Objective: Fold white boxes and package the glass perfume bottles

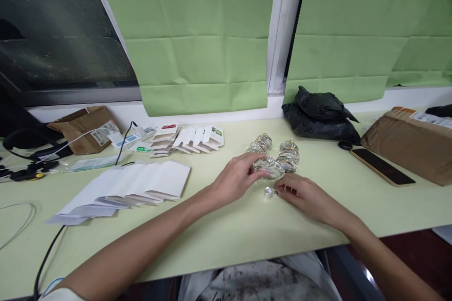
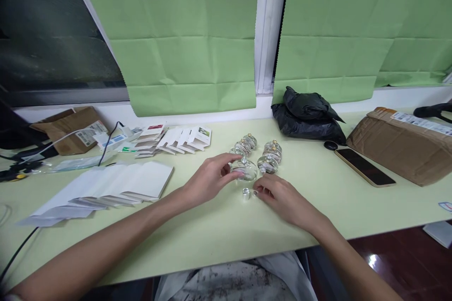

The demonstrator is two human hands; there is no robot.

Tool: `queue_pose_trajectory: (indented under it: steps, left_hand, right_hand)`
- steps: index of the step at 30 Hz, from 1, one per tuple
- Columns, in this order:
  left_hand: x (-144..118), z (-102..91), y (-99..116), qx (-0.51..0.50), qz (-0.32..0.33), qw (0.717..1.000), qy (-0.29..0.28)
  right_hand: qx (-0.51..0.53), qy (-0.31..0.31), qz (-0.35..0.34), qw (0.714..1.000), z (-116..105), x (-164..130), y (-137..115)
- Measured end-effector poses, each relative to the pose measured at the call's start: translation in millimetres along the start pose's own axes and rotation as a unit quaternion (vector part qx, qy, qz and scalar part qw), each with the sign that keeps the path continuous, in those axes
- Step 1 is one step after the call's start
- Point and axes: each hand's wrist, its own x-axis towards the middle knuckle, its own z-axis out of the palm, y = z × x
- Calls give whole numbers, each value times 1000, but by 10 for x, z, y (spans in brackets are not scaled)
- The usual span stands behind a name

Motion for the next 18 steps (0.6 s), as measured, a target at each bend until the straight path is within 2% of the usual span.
queue_pose_trajectory:
  steps: [4,9,14,18]
  left_hand:
    - [136,82,31,-12,41,999,-15]
    - [230,119,73,-18,68,997,-37]
    - [-74,42,56,13,-6,1000,-9]
    - [-346,95,-14,43,-54,995,-74]
  right_hand:
    - [55,104,12,993,-73,22,-13]
    - [42,160,-1,986,-69,48,-23]
    - [23,158,60,985,7,-89,99]
    - [-13,147,91,985,83,-181,179]
